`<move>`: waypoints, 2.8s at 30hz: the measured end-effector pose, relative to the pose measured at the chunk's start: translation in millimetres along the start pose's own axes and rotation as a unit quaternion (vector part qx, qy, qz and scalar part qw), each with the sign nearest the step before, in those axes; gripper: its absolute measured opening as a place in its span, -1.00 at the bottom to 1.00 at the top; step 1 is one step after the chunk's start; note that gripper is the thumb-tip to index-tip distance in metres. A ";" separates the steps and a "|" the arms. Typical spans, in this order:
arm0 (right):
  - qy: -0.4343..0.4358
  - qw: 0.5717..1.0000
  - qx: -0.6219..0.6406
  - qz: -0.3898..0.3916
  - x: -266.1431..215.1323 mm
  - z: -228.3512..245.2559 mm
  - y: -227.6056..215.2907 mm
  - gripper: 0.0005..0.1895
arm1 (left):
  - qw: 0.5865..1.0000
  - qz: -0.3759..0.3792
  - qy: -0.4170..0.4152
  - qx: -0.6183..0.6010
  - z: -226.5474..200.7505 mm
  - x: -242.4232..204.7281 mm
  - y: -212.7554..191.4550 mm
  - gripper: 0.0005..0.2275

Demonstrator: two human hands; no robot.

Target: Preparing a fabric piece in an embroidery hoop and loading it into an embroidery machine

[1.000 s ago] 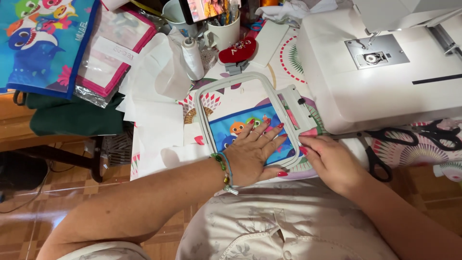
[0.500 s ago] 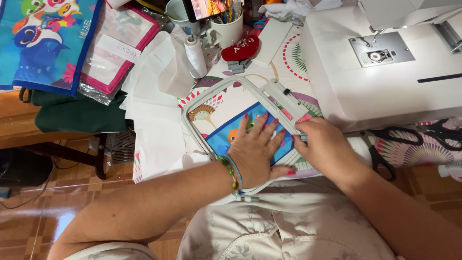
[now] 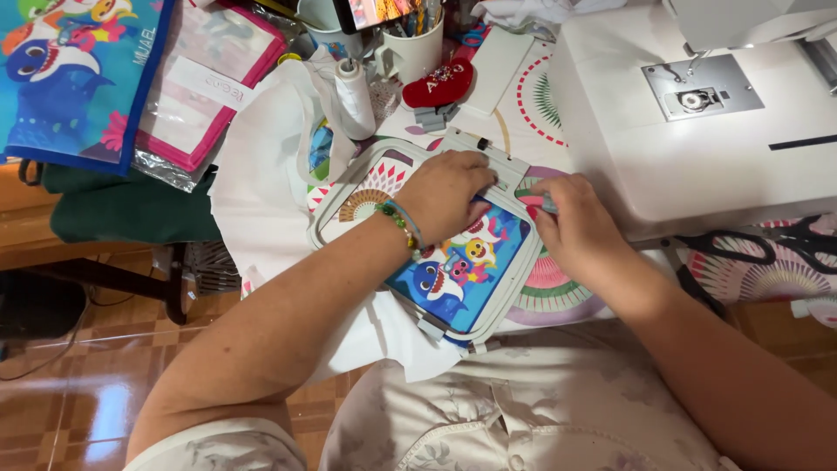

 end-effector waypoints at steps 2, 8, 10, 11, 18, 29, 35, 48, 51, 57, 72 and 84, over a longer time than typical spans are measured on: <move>0.050 0.998 0.021 0.017 -4.0 3.1 -3.2 -0.63 | 0.999 0.000 0.023 -0.025 -4.3 5.0 -7.3 -0.70; 0.048 0.996 0.064 0.032 -7.3 7.5 -13.7 -0.54 | 0.987 -0.081 0.098 -0.093 -4.4 0.0 -10.3 -0.80; 0.033 0.998 0.052 0.032 -7.2 4.9 -9.8 -0.51 | 0.984 -0.088 0.111 -0.107 -4.0 -2.6 -14.3 -0.83; 0.014 0.998 0.041 0.034 -6.9 5.2 -7.7 -0.48 | 0.981 -0.095 0.119 -0.118 -3.7 -5.1 -16.9 -0.85; 0.063 0.997 0.047 0.011 -1.1 -14.1 0.8 -0.64 | 0.978 -0.063 0.152 -0.128 0.6 -6.7 -21.3 -0.82; 0.063 0.988 -0.120 0.080 22.7 -24.0 22.7 -0.81 | 0.988 -0.068 0.131 -0.055 -1.3 -2.9 0.8 -0.88; 0.126 0.983 -0.087 0.105 30.0 -21.8 19.8 -0.79 | 0.993 -0.063 0.098 0.012 -14.0 -8.4 -9.7 -0.90; 0.091 0.994 0.011 0.059 32.5 -0.8 0.5 -0.75 | 0.992 -0.049 0.115 -0.029 -8.7 -15.4 -13.5 -0.54; 0.073 0.993 0.086 0.017 25.4 2.2 -6.1 -0.62 | 0.990 -0.063 0.124 -0.032 -3.4 -11.8 -5.6 -0.60; 0.071 0.995 0.061 0.019 15.9 -4.2 -4.6 -0.78 | 0.991 -0.054 0.100 -0.073 2.1 -6.5 11.4 -0.62; 0.079 0.988 0.128 -0.017 8.9 -10.0 14.5 -0.66 | 0.988 -0.011 0.035 -0.147 -1.5 -1.7 0.5 -0.69; 0.053 0.986 0.146 -0.058 3.1 -15.3 17.2 -0.69 | 0.985 -0.012 0.085 -0.151 -0.5 4.2 15.4 -0.68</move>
Point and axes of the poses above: each hand's wrist, its own x-axis towards the middle knuckle, its own y-axis out of the palm, z = x × y, the point moved 4 cm from there along x, towards the middle knuckle, and after that the axes turned 12 degrees about z, right-handed, at the moved point
